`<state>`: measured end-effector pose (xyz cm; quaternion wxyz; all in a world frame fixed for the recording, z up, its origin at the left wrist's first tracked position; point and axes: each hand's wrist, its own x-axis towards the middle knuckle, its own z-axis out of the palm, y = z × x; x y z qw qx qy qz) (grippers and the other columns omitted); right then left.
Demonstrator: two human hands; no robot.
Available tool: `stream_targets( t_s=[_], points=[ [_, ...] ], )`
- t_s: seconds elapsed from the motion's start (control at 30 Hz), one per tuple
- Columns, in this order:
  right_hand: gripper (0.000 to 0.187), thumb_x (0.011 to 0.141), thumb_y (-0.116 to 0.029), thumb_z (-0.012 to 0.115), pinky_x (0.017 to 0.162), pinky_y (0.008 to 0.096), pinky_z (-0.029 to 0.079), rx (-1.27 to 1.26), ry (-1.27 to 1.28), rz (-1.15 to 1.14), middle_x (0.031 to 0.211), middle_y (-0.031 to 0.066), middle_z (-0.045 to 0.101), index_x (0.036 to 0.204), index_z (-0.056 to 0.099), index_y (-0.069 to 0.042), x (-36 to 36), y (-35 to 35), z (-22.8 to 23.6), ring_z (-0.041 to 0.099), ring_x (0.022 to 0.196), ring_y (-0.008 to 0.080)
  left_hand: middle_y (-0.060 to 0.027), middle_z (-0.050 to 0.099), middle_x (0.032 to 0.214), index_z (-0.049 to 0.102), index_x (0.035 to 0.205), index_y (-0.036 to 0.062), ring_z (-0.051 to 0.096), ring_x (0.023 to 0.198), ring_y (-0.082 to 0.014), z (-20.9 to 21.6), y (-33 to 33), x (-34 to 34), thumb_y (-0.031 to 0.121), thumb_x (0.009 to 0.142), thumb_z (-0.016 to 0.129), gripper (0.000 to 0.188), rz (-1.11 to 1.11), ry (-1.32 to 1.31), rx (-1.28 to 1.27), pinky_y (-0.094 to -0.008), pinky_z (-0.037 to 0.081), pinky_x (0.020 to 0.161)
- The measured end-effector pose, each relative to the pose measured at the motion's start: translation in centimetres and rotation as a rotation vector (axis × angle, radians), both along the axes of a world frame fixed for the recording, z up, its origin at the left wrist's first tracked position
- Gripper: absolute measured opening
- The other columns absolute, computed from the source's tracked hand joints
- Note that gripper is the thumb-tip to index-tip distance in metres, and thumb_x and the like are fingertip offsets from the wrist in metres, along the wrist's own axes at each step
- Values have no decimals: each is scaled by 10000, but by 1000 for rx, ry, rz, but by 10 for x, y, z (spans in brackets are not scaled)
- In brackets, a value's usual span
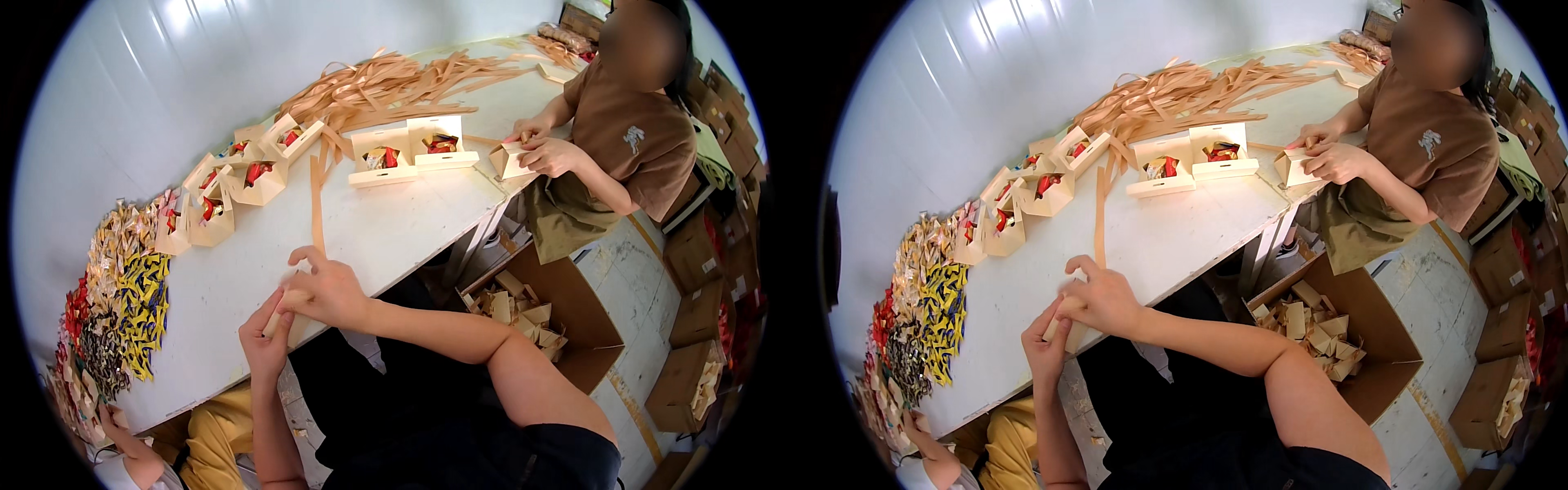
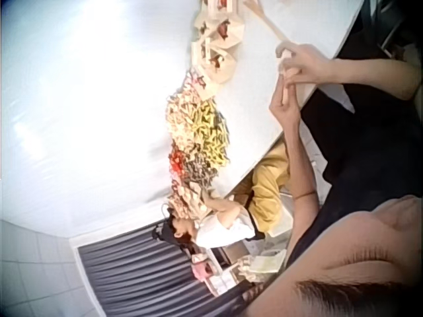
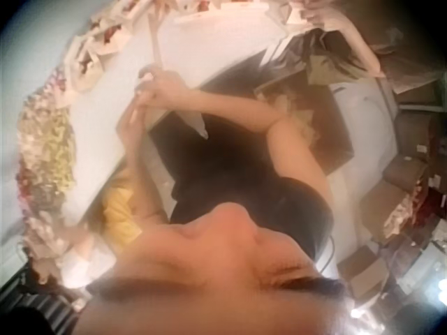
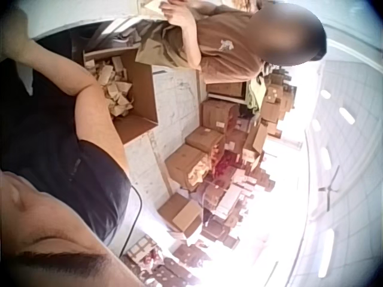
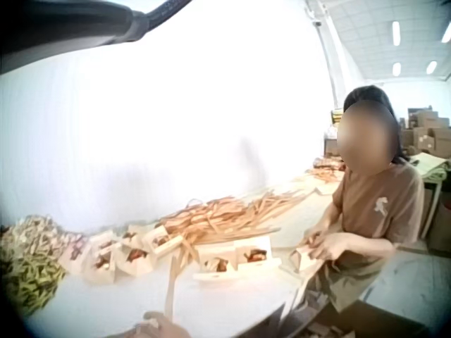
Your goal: The person assembles small wooden gift boxes by inserting a wrapped item into the base and securing it with a ribbon. They pick up a box, place a wrapped item inside, and then tie a ribbon around the box to close it. The finished boxes are placed on the table.
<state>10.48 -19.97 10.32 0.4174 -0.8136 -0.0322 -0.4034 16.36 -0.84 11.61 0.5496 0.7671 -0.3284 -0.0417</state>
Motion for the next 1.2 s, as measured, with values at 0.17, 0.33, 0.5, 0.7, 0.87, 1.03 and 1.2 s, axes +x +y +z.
stream_targets(
  t_s=[0.17, 0.33, 0.5, 0.7, 0.87, 1.03, 1.2],
  points=[
    [322, 913, -362, 842, 696, 397, 550, 288, 312, -33, 824, 124, 663, 919, 683, -82, -8, -14, 19, 696, 787, 311, -167, 797, 1256, 746, 1369, -19, 721, 1155, -196, -8, 0, 3, 118, 1012, 761, 382, 39, -10, -9, -339, 535, 1059],
    [324, 1057, -314, 572, 657, 375, 482, 557, 125, 45, 727, 111, 561, 867, 594, -53, -11, -36, -7, 599, 710, 209, -133, 805, 1221, 758, 1353, -20, 722, 1075, -169, -8, -11, -4, 98, 990, 793, 383, 104, 23, -90, -326, 550, 1015],
    [231, 993, -236, 485, 560, 294, 254, 856, -150, 227, 719, -28, 395, 819, 507, -85, -62, -64, 50, 308, 602, 97, -125, 802, 1198, 734, 1366, -58, 720, 1059, -167, -8, -5, 4, 90, 949, 853, 458, 125, 287, -154, -311, 553, 1003],
    [228, 1159, -209, 485, 584, 247, 319, 609, -676, 266, 785, 18, 513, 1020, 532, -33, -129, -69, 98, 369, 640, 65, -145, 794, 1215, 724, 1371, -73, 713, 1087, -177, -18, -7, 1, 150, 990, 825, 453, 145, 179, -120, -331, 552, 1016],
    [131, 1154, -132, 572, 654, 213, 382, 673, -407, 215, 886, -24, 559, 1085, 609, -26, -110, -45, 76, 447, 743, 21, -158, 792, 1226, 729, 1359, -78, 708, 1103, -176, -20, -13, -2, 165, 1017, 793, 424, 142, 102, -137, -333, 543, 1029],
    [202, 1122, -205, 671, 596, 197, 389, 918, -29, 290, 752, -85, 566, 1014, 680, -35, -78, -23, 46, 464, 646, -7, -161, 795, 1223, 738, 1346, -75, 709, 1101, -176, -28, -12, -1, 145, 1021, 778, 396, 179, 36, -154, -330, 542, 1022],
    [197, 1107, -188, 688, 612, 201, 438, 927, 115, 362, 802, -55, 632, 993, 693, -27, -55, -4, 12, 542, 679, 1, -160, 796, 1219, 744, 1339, -70, 715, 1101, -180, -27, -15, -5, 124, 1016, 771, 377, 208, 35, -151, -328, 549, 1010]
  ],
)
